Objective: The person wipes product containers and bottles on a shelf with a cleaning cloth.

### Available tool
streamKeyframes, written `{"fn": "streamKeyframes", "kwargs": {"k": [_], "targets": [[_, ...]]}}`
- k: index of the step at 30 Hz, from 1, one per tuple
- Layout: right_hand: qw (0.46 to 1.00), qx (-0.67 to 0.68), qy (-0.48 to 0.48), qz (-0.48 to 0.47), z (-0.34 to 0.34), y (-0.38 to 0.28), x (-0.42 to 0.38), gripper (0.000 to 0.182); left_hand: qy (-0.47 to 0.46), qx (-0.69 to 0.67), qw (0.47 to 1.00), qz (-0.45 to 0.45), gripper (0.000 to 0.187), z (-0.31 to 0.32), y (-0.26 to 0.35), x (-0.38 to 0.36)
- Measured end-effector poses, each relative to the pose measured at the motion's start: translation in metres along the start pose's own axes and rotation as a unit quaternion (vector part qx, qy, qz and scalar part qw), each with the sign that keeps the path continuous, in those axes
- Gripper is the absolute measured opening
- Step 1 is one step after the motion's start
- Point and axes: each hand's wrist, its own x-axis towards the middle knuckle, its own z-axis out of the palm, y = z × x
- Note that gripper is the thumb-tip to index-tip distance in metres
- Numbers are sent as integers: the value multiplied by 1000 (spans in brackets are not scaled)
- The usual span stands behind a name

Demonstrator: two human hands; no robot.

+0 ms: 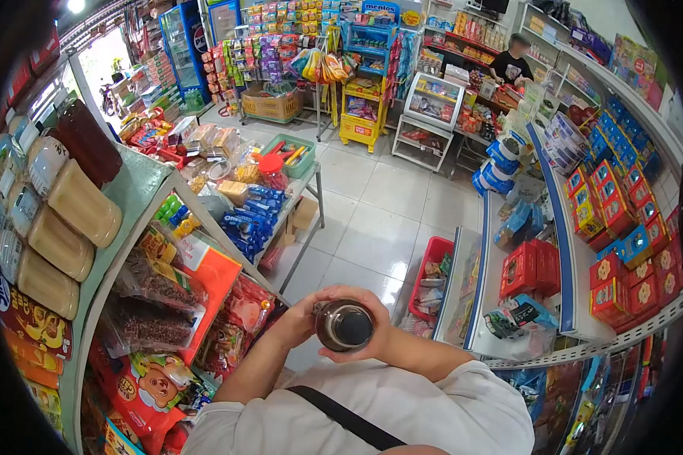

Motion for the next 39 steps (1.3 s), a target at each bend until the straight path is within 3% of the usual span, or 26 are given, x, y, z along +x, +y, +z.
{"fn": "streamKeyframes", "kwargs": {"k": [3,6,10,12,13,15,17,18,19,22,25,28,31,32,35,39], "targets": [[988,-17,86,-123,8,20,2,89,44,-73,996,16,50,1,-9,1],[993,-30,94,-63,8,28,-6,87,145,-74,987,14,34,-8,-26,2],[982,-154,39,-104,6,33,-5,85,273,172,937,133,30,-10,-23,0],[974,-201,26,-97,12,32,-2,83,273,241,900,239,28,-5,-21,-6],[982,-182,31,-50,14,32,-1,82,273,273,876,288,28,-1,-20,-12],[989,-140,36,42,20,33,2,80,266,165,896,314,36,15,-10,-26],[995,-11,94,37,35,54,-8,80,219,69,897,378,45,30,5,-35],[995,21,93,36,40,57,-6,81,217,108,882,404,60,30,3,-40],[994,54,91,36,43,57,-4,83,220,137,874,410,62,31,6,-41],[996,-80,35,33,39,39,9,90,229,221,861,397,73,22,10,-40],[993,-119,4,-2,36,45,21,93,228,329,833,382,69,-3,2,-41],[997,22,45,66,39,50,35,86,275,492,760,323,53,4,6,-60],[980,140,58,131,34,51,66,87,314,512,741,300,37,6,4,-73],[975,147,124,112,40,46,80,89,359,443,780,258,29,9,5,-78],[965,195,173,29,35,37,139,88,435,368,769,289,30,2,10,-103],[921,267,237,-159,38,20,235,53,490,323,753,296,32,4,7,-138]]}}
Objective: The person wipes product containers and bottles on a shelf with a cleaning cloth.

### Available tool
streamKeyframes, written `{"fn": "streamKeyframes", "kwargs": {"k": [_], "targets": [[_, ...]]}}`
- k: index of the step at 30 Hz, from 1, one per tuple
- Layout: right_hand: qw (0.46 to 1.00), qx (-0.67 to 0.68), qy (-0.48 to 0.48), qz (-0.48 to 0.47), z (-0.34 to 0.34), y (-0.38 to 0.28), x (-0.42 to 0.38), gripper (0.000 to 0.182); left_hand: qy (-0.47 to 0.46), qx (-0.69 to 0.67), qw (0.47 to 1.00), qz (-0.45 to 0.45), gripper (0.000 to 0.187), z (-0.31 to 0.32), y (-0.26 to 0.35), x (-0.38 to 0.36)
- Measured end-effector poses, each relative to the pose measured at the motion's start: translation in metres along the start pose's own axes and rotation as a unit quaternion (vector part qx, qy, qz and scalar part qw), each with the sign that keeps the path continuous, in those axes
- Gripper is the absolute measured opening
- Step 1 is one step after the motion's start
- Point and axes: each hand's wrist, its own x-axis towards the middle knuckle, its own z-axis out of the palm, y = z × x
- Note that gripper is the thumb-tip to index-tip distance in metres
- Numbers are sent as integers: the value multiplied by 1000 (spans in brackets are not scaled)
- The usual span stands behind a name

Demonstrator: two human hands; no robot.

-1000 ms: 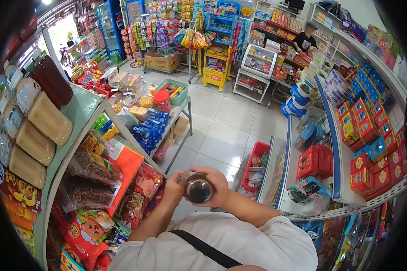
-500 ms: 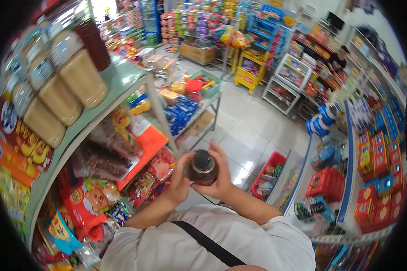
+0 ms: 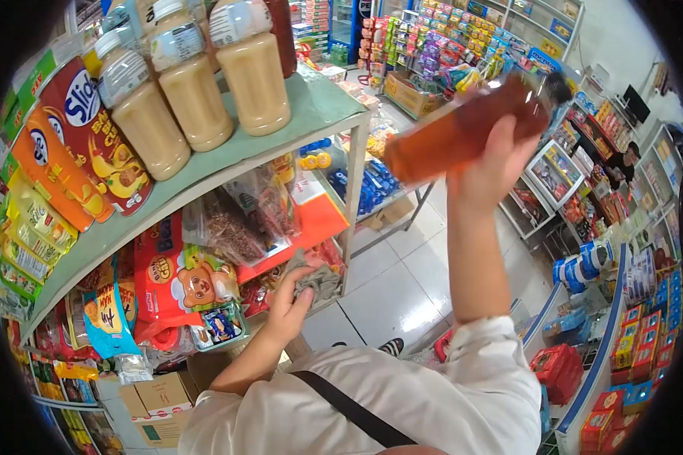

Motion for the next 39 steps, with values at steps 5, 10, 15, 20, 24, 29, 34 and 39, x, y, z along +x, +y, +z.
{"fn": "streamKeyframes", "kwargs": {"k": [5,10,15,20,24,29,34,39], "targets": [[995,-83,-59,-16,72,60,58,55,62,11,998,-18,34,-17,0,-19],[966,-174,-158,-102,105,123,56,57,96,33,994,-44,35,-25,9,-33],[950,-195,-240,-38,126,167,48,59,138,5,988,-71,34,-48,8,-44],[945,-149,-287,-51,143,183,42,49,159,12,982,-100,32,-48,0,-48],[946,-157,-270,-89,150,187,35,48,144,-9,982,-122,32,-45,-11,-44],[940,-185,-274,-83,145,178,36,50,121,16,986,-116,33,-45,-19,-35],[934,-172,-279,-140,136,200,54,40,111,16,987,-114,32,-45,-27,-32],[936,-179,-274,133,145,211,90,48,91,31,988,-120,31,-43,-18,-34]]}}
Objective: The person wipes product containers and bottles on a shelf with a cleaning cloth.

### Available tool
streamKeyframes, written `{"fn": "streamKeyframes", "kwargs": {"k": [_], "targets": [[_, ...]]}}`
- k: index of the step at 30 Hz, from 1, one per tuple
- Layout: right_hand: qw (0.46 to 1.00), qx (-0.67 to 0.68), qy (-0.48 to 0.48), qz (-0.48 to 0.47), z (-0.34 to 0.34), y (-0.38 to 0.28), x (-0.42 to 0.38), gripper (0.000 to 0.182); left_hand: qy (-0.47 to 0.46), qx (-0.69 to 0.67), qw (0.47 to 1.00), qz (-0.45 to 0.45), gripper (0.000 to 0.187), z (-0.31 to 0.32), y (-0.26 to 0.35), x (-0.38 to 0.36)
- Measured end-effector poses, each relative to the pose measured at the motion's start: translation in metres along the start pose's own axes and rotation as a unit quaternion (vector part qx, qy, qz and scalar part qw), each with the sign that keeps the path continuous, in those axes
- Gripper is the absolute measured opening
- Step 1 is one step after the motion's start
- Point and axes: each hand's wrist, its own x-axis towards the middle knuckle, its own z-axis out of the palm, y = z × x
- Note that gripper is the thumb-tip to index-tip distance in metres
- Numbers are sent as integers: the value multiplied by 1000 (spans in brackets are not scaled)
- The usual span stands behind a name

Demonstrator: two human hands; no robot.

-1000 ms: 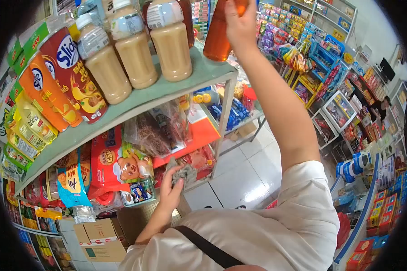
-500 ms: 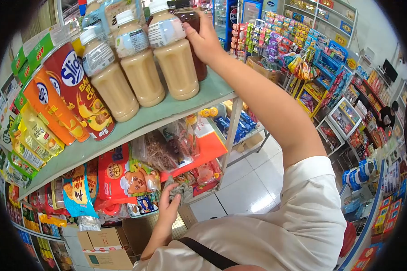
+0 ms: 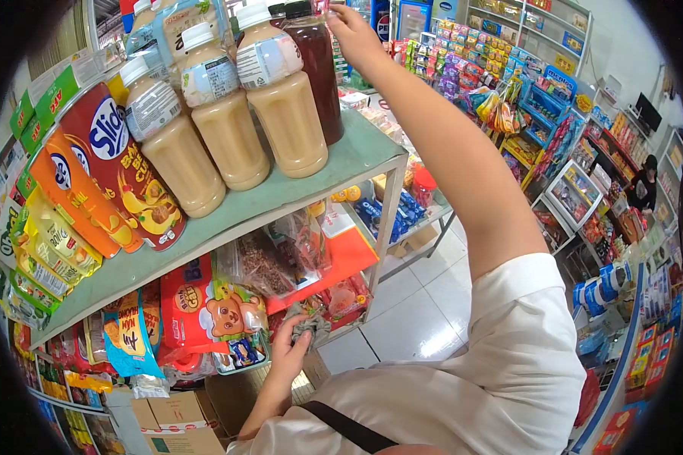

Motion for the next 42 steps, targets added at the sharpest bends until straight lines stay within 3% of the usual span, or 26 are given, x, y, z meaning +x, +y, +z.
{"fn": "streamKeyframes", "kwargs": {"k": [4,7,8,12,17,20,23,26,30,32,35,36,39,40,42], "targets": [[994,-10,-104,35,2,22,24,59,10,-24,1000,-6,30,0,-4,-4],[981,-31,-190,5,7,24,24,55,9,-30,999,-6,30,0,-3,-6],[977,-162,-132,-35,6,24,19,51,8,-26,1000,-3,30,-1,-2,-7],[982,-48,-177,50,3,28,22,52,10,-8,1000,-19,31,-2,-10,-10],[994,-102,-44,-2,-28,37,8,67,-14,18,1000,-4,31,4,1,-11],[999,-36,11,-25,-59,9,-27,52,-71,12,997,-14,30,8,6,-12],[985,-7,142,-96,-89,-6,-62,44,-112,-19,993,-25,30,18,13,-8],[974,94,197,-59,-126,-36,-112,40,-162,-31,986,24,42,31,10,2],[958,213,183,53,-159,-99,-207,40,-224,-176,959,-11,69,58,-8,20],[962,186,160,122,-166,-104,-262,46,-255,-308,913,-81,81,80,2,25],[952,76,44,292,-157,-107,-347,55,-367,-450,807,-110,82,104,12,34],[948,68,24,309,-145,-112,-367,55,-380,-509,756,-161,79,115,17,34],[938,36,24,344,-121,-106,-411,55,-449,-263,850,-83,74,134,-16,21],[936,21,33,350,-120,-100,-423,54,-385,-310,862,-115,74,148,-19,8],[924,101,58,363,-126,-86,-442,50,-369,-366,834,-183,72,158,-22,-5]]}}
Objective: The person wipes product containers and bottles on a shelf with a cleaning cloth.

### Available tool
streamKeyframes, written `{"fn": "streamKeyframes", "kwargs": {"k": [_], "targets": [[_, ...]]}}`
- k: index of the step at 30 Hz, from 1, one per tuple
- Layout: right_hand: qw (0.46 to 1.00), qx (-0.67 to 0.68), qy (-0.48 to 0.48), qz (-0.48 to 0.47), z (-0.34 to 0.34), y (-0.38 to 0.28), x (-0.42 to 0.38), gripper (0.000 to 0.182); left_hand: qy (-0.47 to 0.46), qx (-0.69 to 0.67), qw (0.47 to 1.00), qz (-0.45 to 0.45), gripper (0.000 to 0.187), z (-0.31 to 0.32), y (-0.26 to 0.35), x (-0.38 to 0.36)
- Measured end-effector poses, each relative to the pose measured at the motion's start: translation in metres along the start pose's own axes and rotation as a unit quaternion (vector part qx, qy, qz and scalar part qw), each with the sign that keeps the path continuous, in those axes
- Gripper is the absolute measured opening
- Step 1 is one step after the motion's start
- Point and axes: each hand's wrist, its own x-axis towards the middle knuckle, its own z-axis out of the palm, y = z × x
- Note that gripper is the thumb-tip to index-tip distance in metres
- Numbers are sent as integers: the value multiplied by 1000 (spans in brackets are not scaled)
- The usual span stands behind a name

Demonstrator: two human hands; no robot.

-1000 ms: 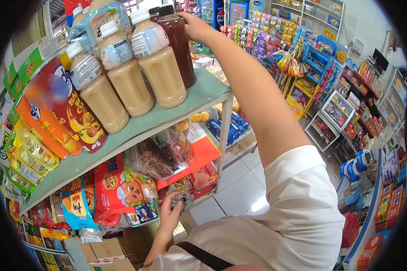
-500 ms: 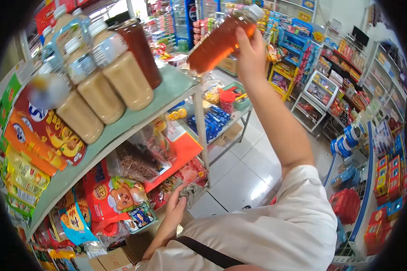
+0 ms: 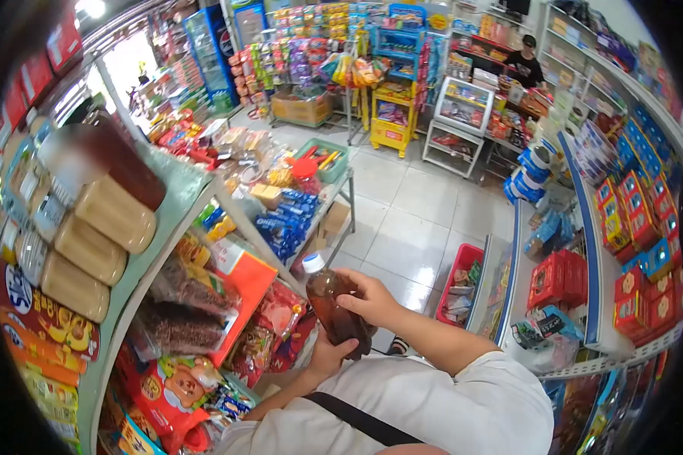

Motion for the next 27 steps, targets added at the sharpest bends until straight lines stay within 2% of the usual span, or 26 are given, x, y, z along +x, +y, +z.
{"fn": "streamKeyframes", "kwargs": {"k": [1,2,4,7,8,11,14,15,17,19,20,23,24,27], "targets": [[999,42,-2,9,-7,10,-1,49,10,-42,999,-21,72,4,-1,1],[998,-60,-10,-4,-17,22,-2,47,10,-31,998,-47,74,8,4,1],[965,-261,-29,-20,-33,34,-6,45,-32,-47,998,-28,70,4,10,8],[989,-6,-79,128,-19,31,-32,45,-58,-28,998,3,67,-6,21,18],[966,53,-26,250,-13,21,-37,39,-61,-13,998,13,67,-10,25,21],[970,-173,-36,166,-25,22,-31,31,-40,19,999,5,68,-16,26,22],[973,-176,15,146,-25,-7,-34,20,-2,39,999,-10,67,-10,22,19],[976,-214,26,23,-24,-5,-35,19,-1,35,999,-15,65,-3,22,17],[933,-283,43,-217,-17,0,-37,22,-11,8,999,-35,63,2,14,16],[912,-304,106,-253,5,-5,-40,30,-32,-35,997,-64,61,-3,-2,20],[899,-315,137,-273,12,-7,-39,35,16,-73,997,-28,68,6,-8,27],[911,-303,154,-233,7,-8,-24,40,-47,54,997,-35,68,12,14,30],[919,-268,187,-219,4,-11,-17,38,-104,45,993,-45,62,5,9,33],[944,-195,184,-195,-17,-9,-2,40,-104,8,990,-96,62,23,13,27]]}}
